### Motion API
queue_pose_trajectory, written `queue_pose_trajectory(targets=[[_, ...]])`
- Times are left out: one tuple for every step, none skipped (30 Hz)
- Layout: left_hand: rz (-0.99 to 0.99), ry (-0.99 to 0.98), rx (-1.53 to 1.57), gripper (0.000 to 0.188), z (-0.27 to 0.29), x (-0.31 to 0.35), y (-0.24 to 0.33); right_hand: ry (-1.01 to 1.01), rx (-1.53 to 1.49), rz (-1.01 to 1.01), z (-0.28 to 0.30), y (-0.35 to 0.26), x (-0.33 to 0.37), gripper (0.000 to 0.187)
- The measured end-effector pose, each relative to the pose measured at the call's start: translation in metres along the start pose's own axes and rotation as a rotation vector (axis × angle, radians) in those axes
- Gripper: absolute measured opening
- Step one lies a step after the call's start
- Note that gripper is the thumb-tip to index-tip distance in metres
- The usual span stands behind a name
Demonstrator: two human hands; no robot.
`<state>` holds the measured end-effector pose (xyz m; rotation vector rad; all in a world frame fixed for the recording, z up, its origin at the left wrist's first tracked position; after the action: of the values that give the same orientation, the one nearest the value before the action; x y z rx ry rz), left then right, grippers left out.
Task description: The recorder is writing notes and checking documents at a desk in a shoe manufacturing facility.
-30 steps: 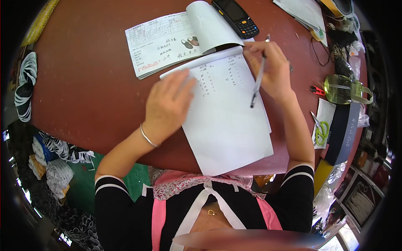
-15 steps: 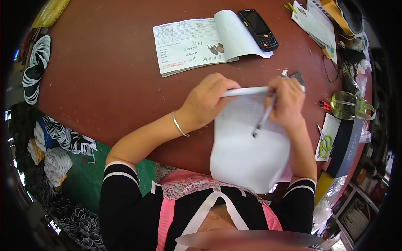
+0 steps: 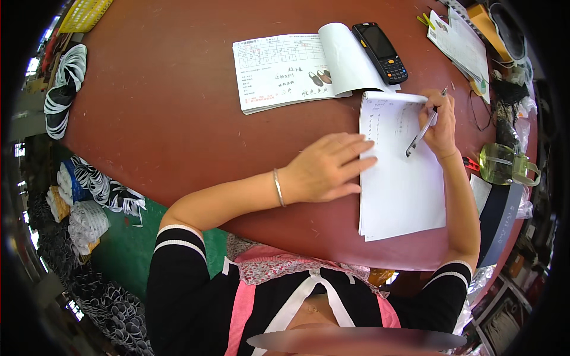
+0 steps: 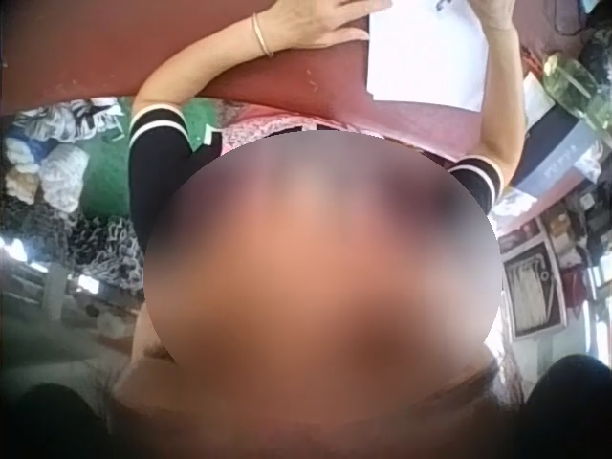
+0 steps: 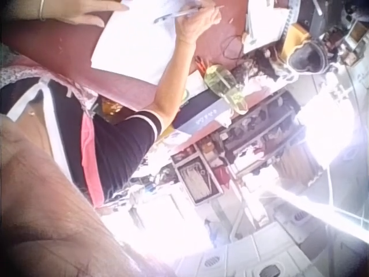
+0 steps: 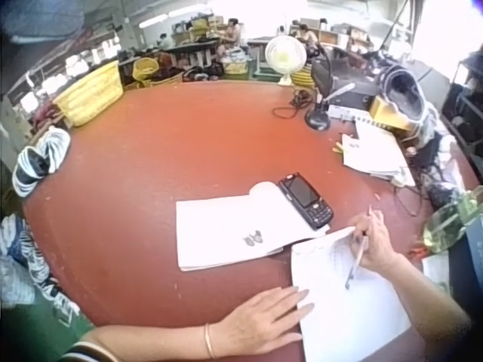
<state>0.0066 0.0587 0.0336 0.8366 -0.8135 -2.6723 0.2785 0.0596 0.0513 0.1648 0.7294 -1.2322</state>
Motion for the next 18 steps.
queue_pose_trajectory(targets=[[-0.041, -0.018, 0.010, 0.056, -0.006, 0.000, 0.007, 0.003, -0.003, -0.003, -0.003, 0.001, -0.002, 0.033], [-0.084, -0.035, 0.023, 0.057, -0.013, 0.000, 0.014, 0.033, -0.025, -0.016, -0.004, 0.004, -0.004, 0.033], [-0.092, -0.065, 0.028, 0.058, -0.020, 0.002, 0.017, 0.063, -0.045, -0.029, -0.004, 0.006, -0.006, 0.033], [-0.094, -0.066, 0.030, 0.058, -0.025, 0.004, 0.018, 0.064, -0.043, -0.031, -0.005, 0.007, -0.006, 0.033], [-0.084, -0.106, 0.016, 0.060, -0.031, 0.005, 0.019, 0.018, -0.010, -0.042, -0.007, 0.009, -0.005, 0.032], [-0.074, -0.146, 0.003, 0.062, -0.037, 0.006, 0.019, -0.027, 0.024, -0.052, -0.008, 0.011, -0.004, 0.032], [-0.078, -0.146, 0.009, 0.062, -0.040, 0.007, 0.019, -0.019, 0.090, -0.033, -0.008, 0.011, -0.002, 0.031], [-0.088, -0.154, -0.010, 0.064, -0.041, 0.007, 0.020, -0.020, 0.094, -0.036, -0.006, 0.008, -0.002, 0.031], [-0.094, -0.164, -0.032, 0.066, -0.042, 0.008, 0.019, -0.005, 0.169, -0.043, -0.003, 0.000, -0.005, 0.032], [-0.094, -0.166, -0.031, 0.066, -0.043, 0.009, 0.019, 0.011, 0.245, -0.050, 0.001, -0.009, -0.008, 0.033], [-0.093, -0.162, -0.051, 0.067, -0.043, 0.010, 0.019, 0.011, 0.240, -0.049, 0.004, -0.021, -0.010, 0.033], [-0.089, -0.160, -0.070, 0.069, -0.043, 0.013, 0.019, -0.005, 0.204, -0.052, 0.007, -0.034, -0.009, 0.034], [-0.083, -0.163, -0.071, 0.069, -0.042, 0.016, 0.019, -0.020, 0.169, -0.054, 0.009, -0.046, -0.005, 0.036], [-0.085, -0.168, -0.091, 0.070, -0.043, 0.016, 0.020, -0.039, 0.126, -0.036, 0.013, -0.058, 0.001, 0.035], [-0.090, -0.174, -0.109, 0.072, -0.044, 0.016, 0.020, -0.080, 0.015, -0.105, 0.014, -0.066, 0.012, 0.033], [-0.093, -0.171, -0.104, 0.072, -0.043, 0.016, 0.020, -0.120, -0.099, -0.173, 0.014, -0.073, 0.025, 0.031], [-0.092, -0.195, -0.103, 0.075, -0.041, 0.014, 0.022, -0.126, -0.184, -0.224, 0.014, -0.076, 0.041, 0.028], [-0.093, -0.218, -0.099, 0.078, -0.041, 0.013, 0.023, -0.133, -0.265, -0.276, 0.013, -0.078, 0.055, 0.026]])
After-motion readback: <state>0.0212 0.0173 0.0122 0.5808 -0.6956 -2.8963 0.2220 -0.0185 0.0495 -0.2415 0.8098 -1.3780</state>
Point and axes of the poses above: each hand's wrist, its own x-axis away from the middle knuckle, its own z-axis out of the back of the hand, y = z × x, the point moved 6 cm from there along -x, towards the middle knuckle, and after that the axes turned 3 degrees about y, right-handed, at the moved point
